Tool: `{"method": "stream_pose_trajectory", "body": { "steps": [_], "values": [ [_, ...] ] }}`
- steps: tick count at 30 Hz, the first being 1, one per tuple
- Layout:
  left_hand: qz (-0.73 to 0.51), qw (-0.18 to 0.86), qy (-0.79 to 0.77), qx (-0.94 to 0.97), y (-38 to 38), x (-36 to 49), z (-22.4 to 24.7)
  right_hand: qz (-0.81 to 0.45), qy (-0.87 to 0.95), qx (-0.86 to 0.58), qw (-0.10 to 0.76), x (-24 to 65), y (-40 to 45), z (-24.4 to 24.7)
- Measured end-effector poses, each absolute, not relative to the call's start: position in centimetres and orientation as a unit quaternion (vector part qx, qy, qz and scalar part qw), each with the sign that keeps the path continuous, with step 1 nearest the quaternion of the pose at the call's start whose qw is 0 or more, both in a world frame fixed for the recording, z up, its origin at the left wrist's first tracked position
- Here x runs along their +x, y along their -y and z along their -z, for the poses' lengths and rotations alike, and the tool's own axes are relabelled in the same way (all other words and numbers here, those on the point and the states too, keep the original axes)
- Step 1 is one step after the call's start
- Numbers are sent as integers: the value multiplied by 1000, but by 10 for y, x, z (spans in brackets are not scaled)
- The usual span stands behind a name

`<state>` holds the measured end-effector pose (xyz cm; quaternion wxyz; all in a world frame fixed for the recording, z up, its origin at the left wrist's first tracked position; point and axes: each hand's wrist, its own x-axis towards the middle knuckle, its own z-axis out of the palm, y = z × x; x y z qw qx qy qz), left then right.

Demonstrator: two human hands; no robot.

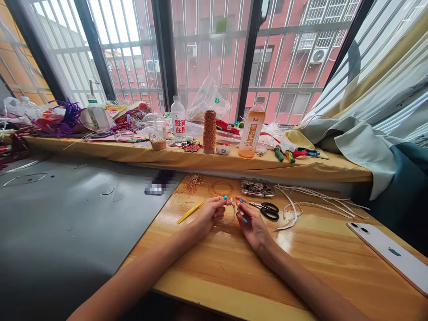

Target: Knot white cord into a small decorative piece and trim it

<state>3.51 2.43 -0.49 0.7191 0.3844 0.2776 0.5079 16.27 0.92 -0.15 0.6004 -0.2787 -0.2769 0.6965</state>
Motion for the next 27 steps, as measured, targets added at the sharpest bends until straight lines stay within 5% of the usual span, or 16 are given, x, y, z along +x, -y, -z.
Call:
{"method": "stream_pose_trajectory", "body": {
  "steps": [10,27],
  "values": [
    [-507,703,-318,385,-24,30,3,-736,384,-281,481,170,-18,-1],
    [-515,641,-393,412,-29,37,1,-667,433,-321,514,172,-26,-2]
  ]
}}
